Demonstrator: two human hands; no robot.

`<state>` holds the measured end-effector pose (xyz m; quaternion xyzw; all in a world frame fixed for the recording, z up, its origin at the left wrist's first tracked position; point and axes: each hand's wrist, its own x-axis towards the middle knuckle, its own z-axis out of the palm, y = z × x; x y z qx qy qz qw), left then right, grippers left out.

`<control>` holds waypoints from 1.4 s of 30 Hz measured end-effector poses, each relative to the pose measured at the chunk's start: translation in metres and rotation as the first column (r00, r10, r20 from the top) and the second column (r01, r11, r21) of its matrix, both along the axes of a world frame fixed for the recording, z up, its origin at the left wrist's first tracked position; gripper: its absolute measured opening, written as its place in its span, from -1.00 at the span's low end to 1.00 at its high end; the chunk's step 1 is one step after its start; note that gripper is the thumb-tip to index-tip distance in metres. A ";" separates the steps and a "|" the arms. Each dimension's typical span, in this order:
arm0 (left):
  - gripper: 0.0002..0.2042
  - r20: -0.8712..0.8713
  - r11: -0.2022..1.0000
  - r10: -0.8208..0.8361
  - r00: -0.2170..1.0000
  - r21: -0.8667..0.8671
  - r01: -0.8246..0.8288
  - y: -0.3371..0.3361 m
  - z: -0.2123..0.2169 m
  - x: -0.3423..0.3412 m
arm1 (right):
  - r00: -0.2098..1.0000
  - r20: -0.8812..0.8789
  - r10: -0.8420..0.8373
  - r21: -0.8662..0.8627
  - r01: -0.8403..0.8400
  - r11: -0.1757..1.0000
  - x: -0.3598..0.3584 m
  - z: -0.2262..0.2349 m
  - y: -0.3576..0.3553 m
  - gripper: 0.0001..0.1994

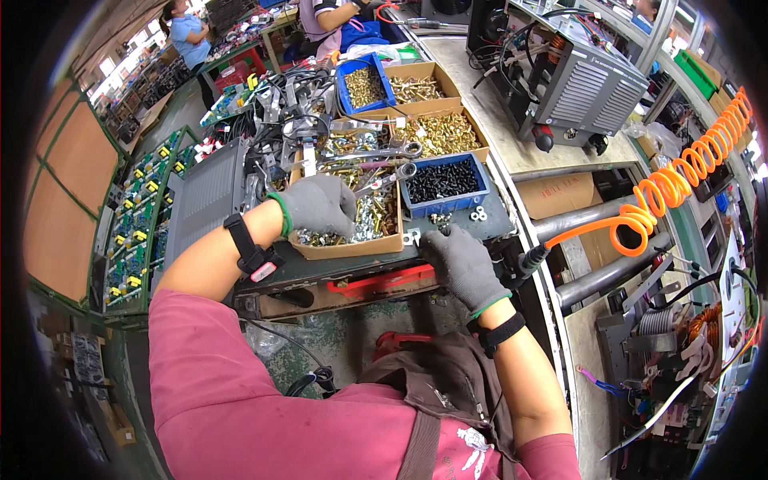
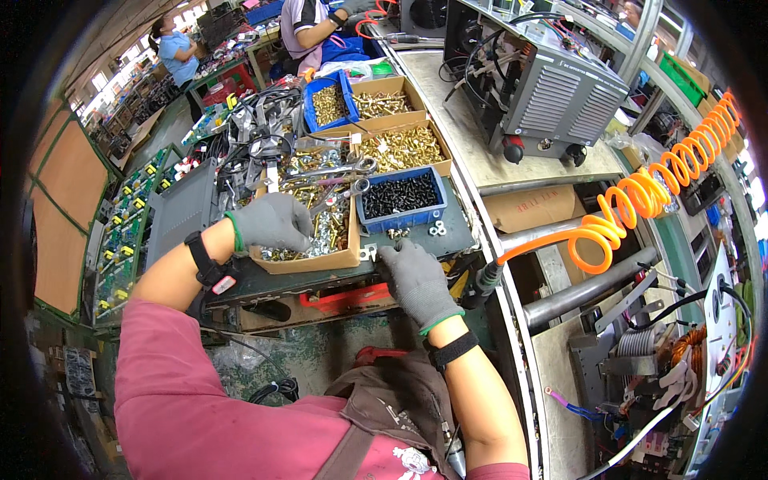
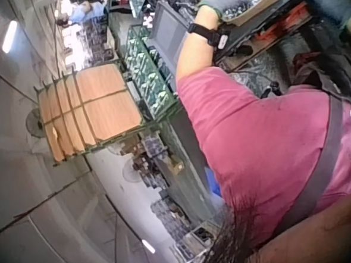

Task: Assembling and wiring internal components of an industrial inverter unit on a production line.

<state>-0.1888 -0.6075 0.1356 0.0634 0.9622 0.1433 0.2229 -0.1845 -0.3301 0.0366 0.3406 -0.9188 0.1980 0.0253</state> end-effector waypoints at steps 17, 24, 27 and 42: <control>-0.63 0.103 0.735 0.296 0.950 0.611 -0.295 -0.045 0.032 -0.049 | 0.997 0.037 -0.065 -0.114 0.069 0.991 -0.005 -0.001 -0.009 -0.82; -0.71 0.000 0.818 0.460 0.888 0.388 -0.424 -0.047 0.022 -0.069 | 0.999 0.046 -0.012 -0.303 0.025 0.953 -0.008 -0.006 -0.007 -0.79; -0.70 -0.288 0.942 0.328 0.900 0.034 -0.333 -0.037 -0.009 -0.100 | 0.972 0.236 -0.013 -0.433 0.117 0.894 0.004 -0.007 0.006 -0.75; -0.68 -0.302 0.897 -0.170 0.938 -0.441 0.021 -0.037 -0.055 -0.152 | 0.824 0.565 0.040 -0.690 0.444 0.572 0.076 -0.012 0.055 -0.86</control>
